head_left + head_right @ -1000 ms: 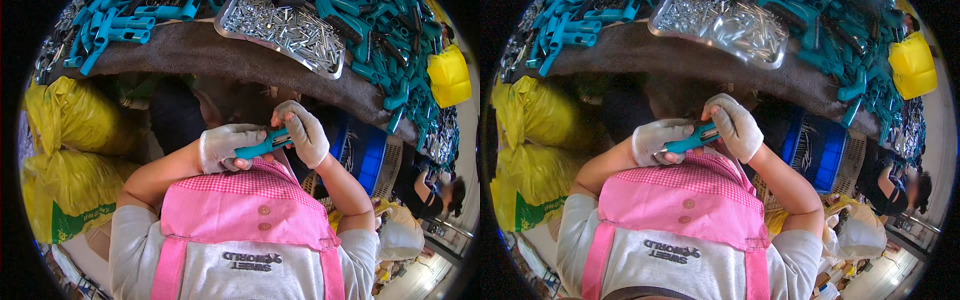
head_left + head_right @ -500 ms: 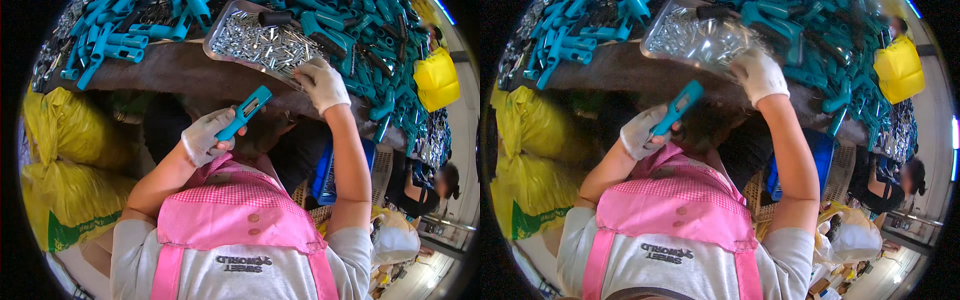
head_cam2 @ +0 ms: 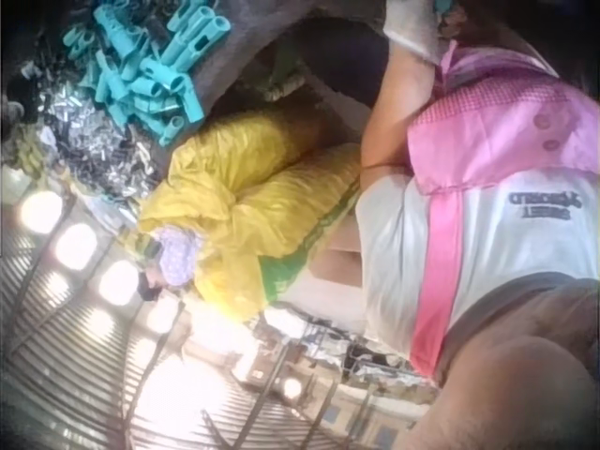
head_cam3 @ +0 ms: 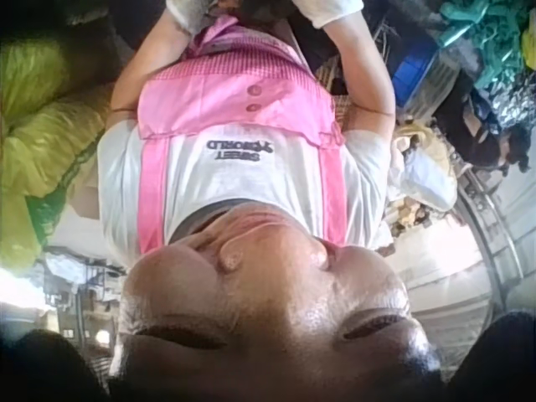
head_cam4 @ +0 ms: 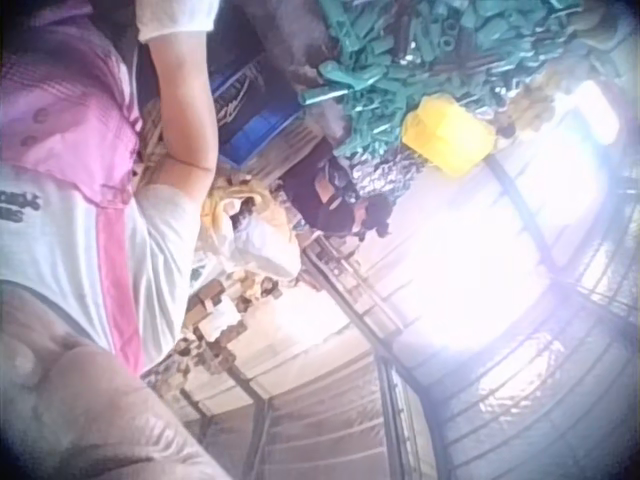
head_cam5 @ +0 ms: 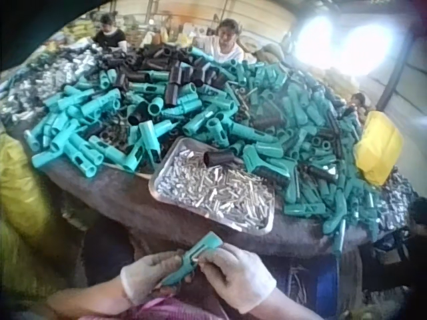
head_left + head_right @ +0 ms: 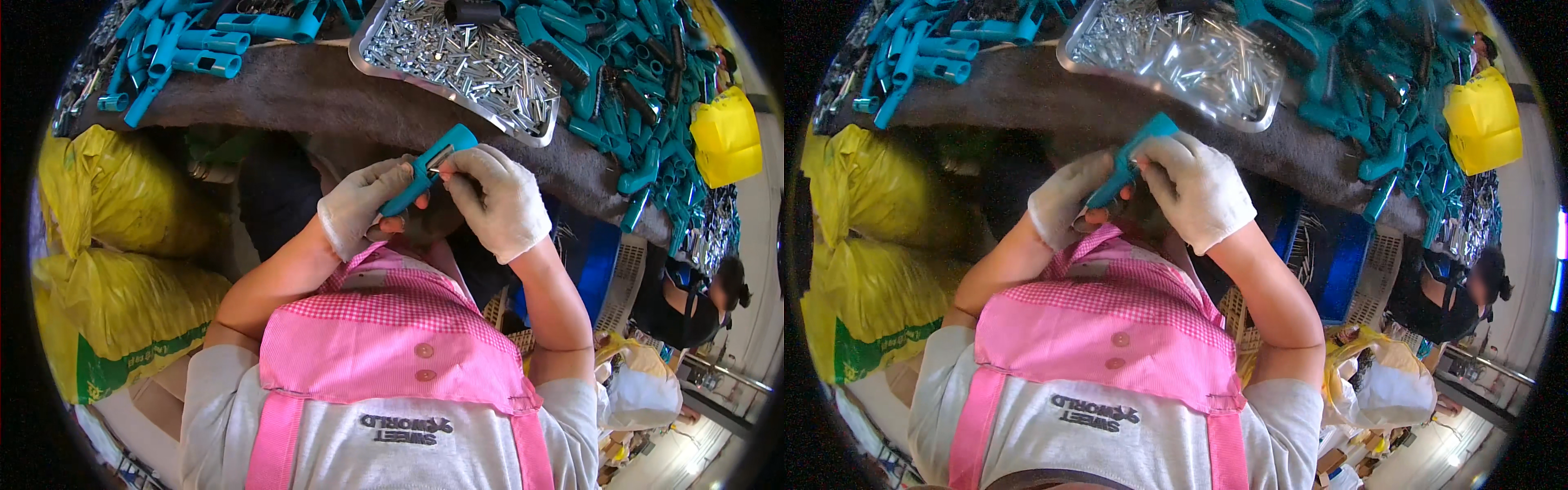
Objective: Assembling metal rods and springs into plastic handles at a workbench.
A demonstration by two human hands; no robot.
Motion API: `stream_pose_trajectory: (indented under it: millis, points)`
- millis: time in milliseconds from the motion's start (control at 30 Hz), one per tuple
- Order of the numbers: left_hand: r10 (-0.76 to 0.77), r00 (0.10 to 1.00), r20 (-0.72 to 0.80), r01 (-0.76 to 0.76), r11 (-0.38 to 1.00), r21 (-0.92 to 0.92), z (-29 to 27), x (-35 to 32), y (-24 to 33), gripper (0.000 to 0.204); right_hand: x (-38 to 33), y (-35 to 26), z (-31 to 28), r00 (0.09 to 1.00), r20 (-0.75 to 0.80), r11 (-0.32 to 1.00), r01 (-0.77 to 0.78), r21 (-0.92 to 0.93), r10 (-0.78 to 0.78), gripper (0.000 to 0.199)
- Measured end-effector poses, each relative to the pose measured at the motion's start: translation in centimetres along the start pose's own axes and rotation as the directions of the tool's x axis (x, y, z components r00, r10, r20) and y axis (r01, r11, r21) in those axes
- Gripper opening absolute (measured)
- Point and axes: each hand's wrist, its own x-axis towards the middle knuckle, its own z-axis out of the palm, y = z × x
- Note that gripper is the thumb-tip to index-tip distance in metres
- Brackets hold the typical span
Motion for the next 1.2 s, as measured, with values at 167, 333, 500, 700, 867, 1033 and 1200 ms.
stream_pose_trajectory:
  millis: [167, 333, 500, 700, 867, 1033, 1200]
  points:
    - [0.121, 0.992, -0.025, -0.118, 0.988, 0.099, 0.1, 0.6, -1.1, 0.031, -0.5, -0.4, 1.5, 0.997, -0.069, 0.986, 0.028, -0.166, -0.04, 0.01]
    - [0.243, 0.947, -0.208, -0.192, 0.952, 0.237, 1.1, 0.8, -1.5, 0.034, -0.7, -0.2, 2.6, 0.987, -0.16, 0.992, -0.033, -0.124, 0.013, 0.01]
    - [0.272, 0.942, -0.197, -0.21, 0.934, 0.288, 0.8, 1.0, -1.8, 0.037, -1.6, -0.5, 3.8, 0.964, -0.263, 0.997, -0.062, -0.043, 0.049, 0.011]
    - [0.256, 0.94, -0.227, -0.186, 0.939, 0.289, 1.2, 0.6, -2.1, 0.036, -1.9, 0.3, 4.8, 0.925, -0.375, 0.996, -0.076, -0.045, 0.054, 0.008]
    - [0.199, 0.973, -0.121, -0.173, 0.966, 0.191, 0.3, 0.2, -2.4, 0.035, -2.4, 0.8, 3.4, 0.915, -0.13, 0.857, -0.297, 0.421, 0.381, 0.006]
    - [-0.082, 0.997, -0.015, 0.082, 0.996, 0.02, 1.5, -0.3, -0.8, 0.033, 0.2, 3.7, 0.0, 0.822, -0.525, 0.963, -0.097, 0.252, 0.22, 0.009]
    - [-0.088, 0.996, -0.008, 0.088, 0.993, 0.083, 2.8, -0.1, 0.6, 0.03, 2.2, 2.6, 1.8, 0.93, -0.199, 0.765, -0.119, 0.633, 0.31, 0.007]
